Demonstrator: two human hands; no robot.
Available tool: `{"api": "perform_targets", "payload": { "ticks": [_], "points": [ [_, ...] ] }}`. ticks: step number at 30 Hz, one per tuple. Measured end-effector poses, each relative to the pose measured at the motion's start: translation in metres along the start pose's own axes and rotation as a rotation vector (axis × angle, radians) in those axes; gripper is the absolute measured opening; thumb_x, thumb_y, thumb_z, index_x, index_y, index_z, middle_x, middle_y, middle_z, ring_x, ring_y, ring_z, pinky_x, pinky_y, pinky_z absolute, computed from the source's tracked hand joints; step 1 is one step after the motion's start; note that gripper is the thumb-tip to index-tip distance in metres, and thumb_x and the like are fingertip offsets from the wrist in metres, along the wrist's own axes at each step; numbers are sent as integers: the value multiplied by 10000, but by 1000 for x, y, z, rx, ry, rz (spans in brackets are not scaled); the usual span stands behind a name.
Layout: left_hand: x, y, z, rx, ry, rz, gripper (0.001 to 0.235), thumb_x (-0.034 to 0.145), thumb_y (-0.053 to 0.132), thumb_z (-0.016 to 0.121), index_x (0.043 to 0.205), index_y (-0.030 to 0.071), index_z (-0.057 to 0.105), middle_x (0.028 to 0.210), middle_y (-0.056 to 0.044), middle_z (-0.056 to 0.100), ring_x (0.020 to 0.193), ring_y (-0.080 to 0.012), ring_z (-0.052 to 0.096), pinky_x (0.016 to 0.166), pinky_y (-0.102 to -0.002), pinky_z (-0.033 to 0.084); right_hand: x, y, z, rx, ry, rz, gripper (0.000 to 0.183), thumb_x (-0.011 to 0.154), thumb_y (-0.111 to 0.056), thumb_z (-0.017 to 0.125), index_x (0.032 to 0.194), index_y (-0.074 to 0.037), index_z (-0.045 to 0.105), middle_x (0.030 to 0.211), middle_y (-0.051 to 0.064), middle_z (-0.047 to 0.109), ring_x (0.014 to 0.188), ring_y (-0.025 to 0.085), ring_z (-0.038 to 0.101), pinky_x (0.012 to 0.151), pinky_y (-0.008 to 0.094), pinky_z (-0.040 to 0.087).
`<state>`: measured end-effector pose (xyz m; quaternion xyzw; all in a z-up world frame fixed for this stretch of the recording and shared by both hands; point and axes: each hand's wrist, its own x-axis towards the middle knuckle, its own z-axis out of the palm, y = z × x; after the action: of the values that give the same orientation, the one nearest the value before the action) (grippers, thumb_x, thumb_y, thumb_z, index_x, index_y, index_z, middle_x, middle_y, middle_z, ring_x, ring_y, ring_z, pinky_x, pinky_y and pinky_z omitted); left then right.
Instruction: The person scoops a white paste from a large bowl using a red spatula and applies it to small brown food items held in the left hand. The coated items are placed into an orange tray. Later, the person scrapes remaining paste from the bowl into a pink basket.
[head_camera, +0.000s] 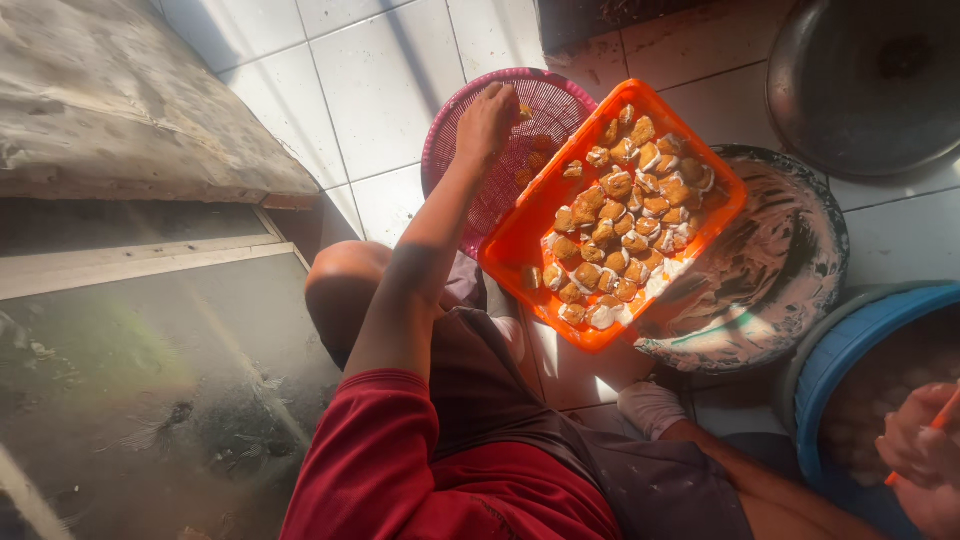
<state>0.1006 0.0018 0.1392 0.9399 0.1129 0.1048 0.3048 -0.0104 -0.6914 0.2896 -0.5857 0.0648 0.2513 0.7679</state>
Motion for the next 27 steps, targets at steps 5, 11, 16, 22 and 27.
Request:
{"api": "perform_targets", "payload": {
  "ticks": [5, 11, 16, 22, 27],
  "points": [
    [-20, 145, -29, -290, 93, 223, 253, 868, 168, 810, 822, 74, 579, 842, -44, 648, 719, -180, 660, 613, -352, 525, 18, -15, 109, -294, 203, -40, 206, 989, -34, 712, 966, -51, 507, 718, -59, 427, 548, 23, 309, 463, 207, 224],
    [-162, 328, 24, -842, -331, 145, 251, 828, 182, 850, 905, 75, 637, 957, -54, 707, 886, -162, 742, 765, -309, 645, 21, -37, 184, -532, 191, -82, 353, 835, -145, 800, 1056, -82, 532, 803, -56, 527, 566, 30, 447, 463, 210, 370],
    [-208, 361, 49, -1245, -523, 150, 350, 846, 116, 816, 1108, 54, 592, 1137, -38, 631, 1070, -132, 663, 922, -329, 629, 2, -48, 177, -621, 172, -124, 244, 959, -206, 767, 1060, -48, 611, 783, -23, 554, 632, 29, 455, 552, 205, 369],
    [-202, 345, 54, -1705, -830, -30, 279, 1042, 187, 740, 1230, 71, 570, 1131, -35, 627, 1082, -105, 614, 952, -282, 532, -10, -56, 169, -558, 223, -18, 203, 924, -150, 753, 1059, -33, 658, 712, -14, 522, 566, 45, 416, 496, 223, 305],
    [-194, 354, 44, -1495, -906, -128, 361, 1094, 284, 634, 1251, -41, 624, 1142, -108, 703, 1051, -148, 677, 937, -304, 557, -2, -55, 173, -564, 177, -149, 217, 923, -183, 739, 1080, -59, 654, 763, -36, 588, 606, 17, 490, 535, 195, 398]
  ]
}}
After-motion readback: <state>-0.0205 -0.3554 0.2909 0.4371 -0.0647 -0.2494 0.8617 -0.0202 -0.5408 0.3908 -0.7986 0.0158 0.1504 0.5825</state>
